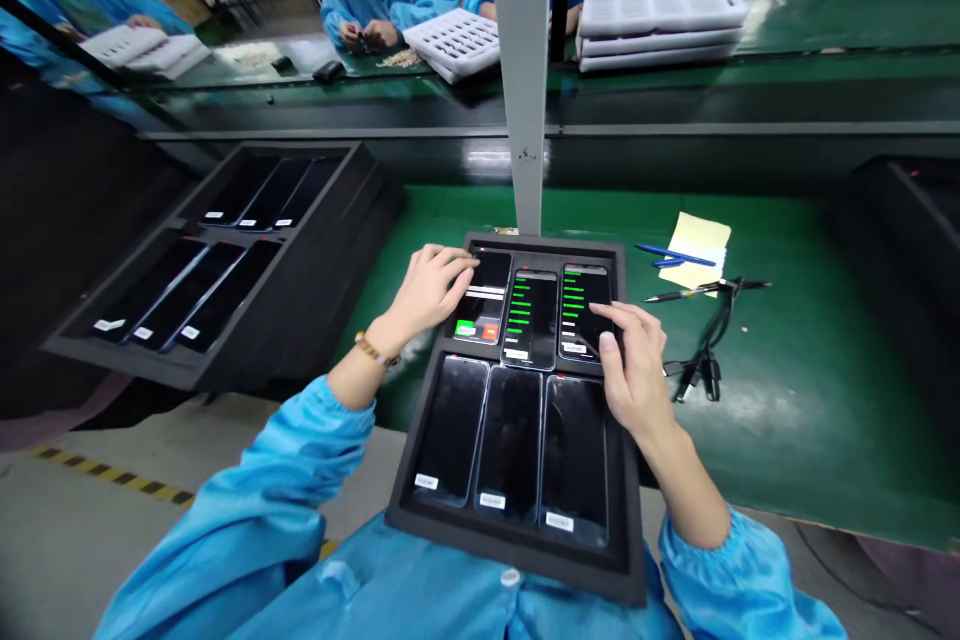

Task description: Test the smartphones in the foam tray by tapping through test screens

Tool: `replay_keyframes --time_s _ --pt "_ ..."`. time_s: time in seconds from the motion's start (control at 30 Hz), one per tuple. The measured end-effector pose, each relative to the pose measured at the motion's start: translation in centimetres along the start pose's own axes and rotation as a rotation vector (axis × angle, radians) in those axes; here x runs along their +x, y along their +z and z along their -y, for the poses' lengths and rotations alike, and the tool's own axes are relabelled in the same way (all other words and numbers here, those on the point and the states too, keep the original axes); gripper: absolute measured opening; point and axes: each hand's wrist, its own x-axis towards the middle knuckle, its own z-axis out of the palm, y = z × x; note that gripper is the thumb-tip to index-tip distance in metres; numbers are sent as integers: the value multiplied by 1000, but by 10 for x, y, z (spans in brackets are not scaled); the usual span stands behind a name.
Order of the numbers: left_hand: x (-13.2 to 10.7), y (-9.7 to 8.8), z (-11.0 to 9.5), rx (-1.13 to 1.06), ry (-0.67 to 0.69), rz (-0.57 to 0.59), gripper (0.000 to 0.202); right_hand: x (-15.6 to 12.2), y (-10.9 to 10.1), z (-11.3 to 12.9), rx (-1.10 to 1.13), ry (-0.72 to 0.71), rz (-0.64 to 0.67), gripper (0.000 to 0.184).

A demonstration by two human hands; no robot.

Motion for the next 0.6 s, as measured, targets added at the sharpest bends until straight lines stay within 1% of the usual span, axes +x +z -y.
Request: replay_keyframes --time_s 0.07,0.13,0.2,0.27,0.33,0.4,0.6 --pt "29 9 2 6 20 84 41 -2 6 -5 32 33 -62 38" --pt "50 18 2 3 35 122 41 -3 8 -12 64 83 -165 37" --pt "61 24 0 -5 28 129 41 -4 8 -19 79 147 -277 38" --pt "66 25 -2 -17 -5 121 46 -5 6 -25 72 195 -345 39" --pt "71 22 -4 -45 -47 116 52 -6 5 -28 70 221 -357 40" --pt "78 16 -3 -103 -83 146 56 -6 5 -30 77 234 -334 39" --pt "107 -2 7 -321 -179 349 64 -7 8 -29 118 223 -219 45"
